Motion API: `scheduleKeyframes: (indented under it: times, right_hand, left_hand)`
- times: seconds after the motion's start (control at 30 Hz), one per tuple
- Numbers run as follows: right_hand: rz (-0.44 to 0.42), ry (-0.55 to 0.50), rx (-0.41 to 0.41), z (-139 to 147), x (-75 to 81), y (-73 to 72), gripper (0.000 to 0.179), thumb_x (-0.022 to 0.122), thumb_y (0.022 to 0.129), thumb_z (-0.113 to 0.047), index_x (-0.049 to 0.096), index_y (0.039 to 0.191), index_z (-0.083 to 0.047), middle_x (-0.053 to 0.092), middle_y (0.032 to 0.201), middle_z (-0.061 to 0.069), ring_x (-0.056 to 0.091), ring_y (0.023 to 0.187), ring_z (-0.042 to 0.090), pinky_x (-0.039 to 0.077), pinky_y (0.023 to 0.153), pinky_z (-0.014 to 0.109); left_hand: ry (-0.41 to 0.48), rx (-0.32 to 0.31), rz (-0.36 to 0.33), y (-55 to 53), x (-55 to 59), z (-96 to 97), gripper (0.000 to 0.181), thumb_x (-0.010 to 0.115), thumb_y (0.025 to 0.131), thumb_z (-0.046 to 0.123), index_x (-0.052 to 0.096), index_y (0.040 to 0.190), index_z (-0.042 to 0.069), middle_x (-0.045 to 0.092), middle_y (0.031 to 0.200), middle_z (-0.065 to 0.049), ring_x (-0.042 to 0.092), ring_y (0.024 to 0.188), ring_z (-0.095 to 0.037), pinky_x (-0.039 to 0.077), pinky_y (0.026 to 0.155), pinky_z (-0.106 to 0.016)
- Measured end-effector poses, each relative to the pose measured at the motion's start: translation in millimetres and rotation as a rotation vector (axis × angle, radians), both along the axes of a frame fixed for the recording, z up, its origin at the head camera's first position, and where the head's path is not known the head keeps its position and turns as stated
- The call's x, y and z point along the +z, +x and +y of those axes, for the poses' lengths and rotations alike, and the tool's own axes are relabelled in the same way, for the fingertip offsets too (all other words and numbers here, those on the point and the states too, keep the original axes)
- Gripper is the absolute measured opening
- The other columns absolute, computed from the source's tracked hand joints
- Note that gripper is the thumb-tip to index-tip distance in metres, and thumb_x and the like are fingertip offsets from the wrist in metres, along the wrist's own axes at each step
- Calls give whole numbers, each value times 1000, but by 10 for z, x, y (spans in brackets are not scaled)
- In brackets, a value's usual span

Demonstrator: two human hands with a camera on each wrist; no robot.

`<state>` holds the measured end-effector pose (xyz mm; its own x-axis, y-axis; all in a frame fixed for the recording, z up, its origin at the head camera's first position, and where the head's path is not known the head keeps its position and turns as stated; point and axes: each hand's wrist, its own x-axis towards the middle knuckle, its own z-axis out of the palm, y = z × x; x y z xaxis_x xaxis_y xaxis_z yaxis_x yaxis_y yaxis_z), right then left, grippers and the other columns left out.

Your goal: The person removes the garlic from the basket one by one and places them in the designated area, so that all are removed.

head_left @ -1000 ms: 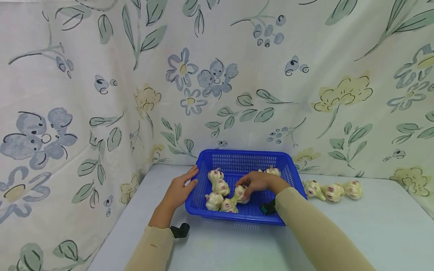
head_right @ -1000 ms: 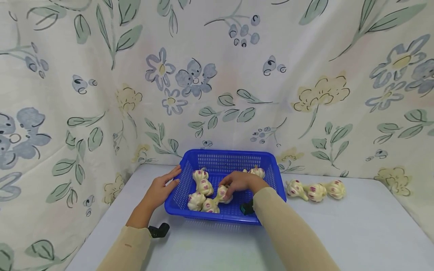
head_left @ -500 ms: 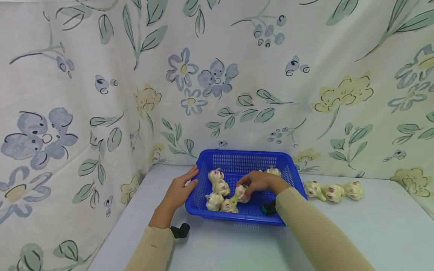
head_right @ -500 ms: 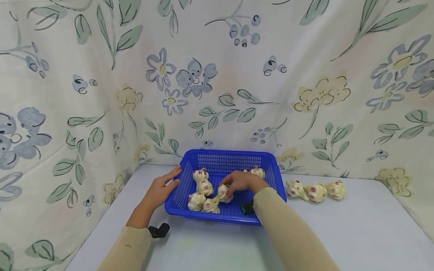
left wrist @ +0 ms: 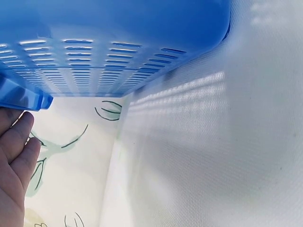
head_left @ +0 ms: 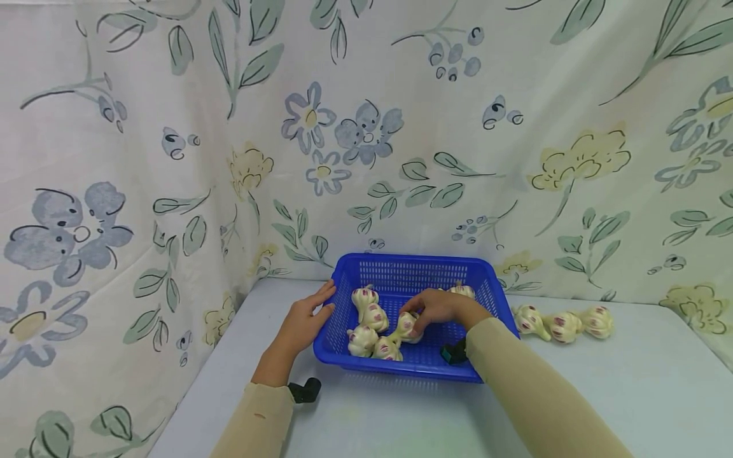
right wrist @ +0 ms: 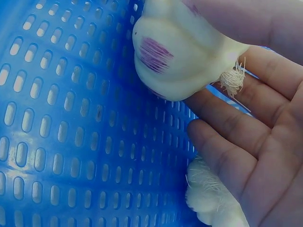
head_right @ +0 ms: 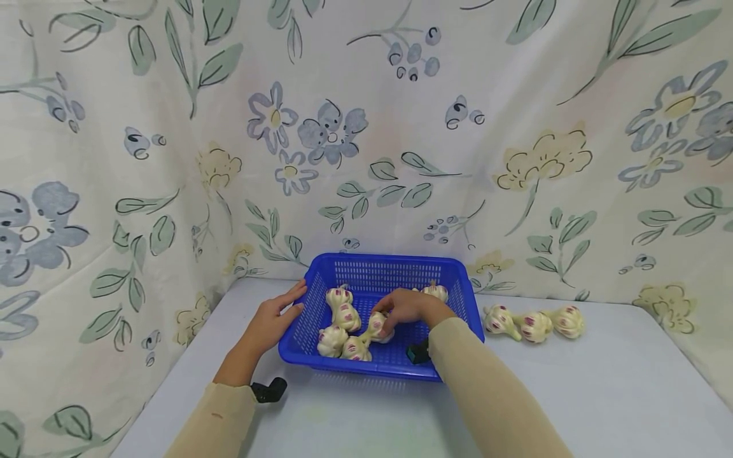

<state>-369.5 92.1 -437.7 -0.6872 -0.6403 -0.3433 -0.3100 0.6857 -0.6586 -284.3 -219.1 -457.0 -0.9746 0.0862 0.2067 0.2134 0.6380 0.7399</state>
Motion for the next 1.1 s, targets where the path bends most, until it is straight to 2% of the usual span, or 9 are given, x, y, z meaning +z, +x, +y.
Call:
scheduleKeyframes:
  times: [0.13,0.37,0.6,0.8,0.97,1.1]
  right_hand:
    - [9,-10,-9,-5,10,-1,53,82,71,-22,70,123,-18,67,122,-2,57,111,20,45,104,51]
    - [72,-38,-41,-28,67,4,56,83,71,-27,69,124,-19,68,120,-3,57,105,18,49,99,46]
    - [126,-58,-72,5,234,31,59,83,73,-28,67,128,-17,66,122,-1,57,105,19,50,98,47]
    - [190,-81,-68,255,465,31,61,82,76,-29,64,132,-14,66,121,1,57,102,20,52,93,43]
    - [202,-99,-128,577,661,67,65,82,77,-33,61,135,-11,66,124,6,59,110,24,53,95,46]
    - [211,-109,-191,915,728,96,70,81,78,-39,58,138,-12,65,127,8,59,114,27,53,95,48]
  left_hand:
    - [2,-2,5,1,-3,-1,46,55,99,24,51,144,14,41,154,6,37,144,-24,34,114,-51]
    - [3,-20,17,20,2,-1,46,55,99,23,51,144,12,41,154,4,38,143,-25,34,114,-51]
    - [6,-15,14,20,11,9,46,55,99,23,51,144,13,42,154,5,37,144,-25,34,114,-51]
    - [6,-15,19,17,4,14,46,55,100,23,51,144,13,41,154,5,37,144,-25,34,114,-51]
    - [9,-15,16,21,-3,9,46,55,100,24,51,144,13,41,154,5,37,144,-25,34,114,-51]
    - [13,-21,23,18,-17,-2,46,55,100,24,51,144,12,41,155,3,37,144,-26,34,114,-52]
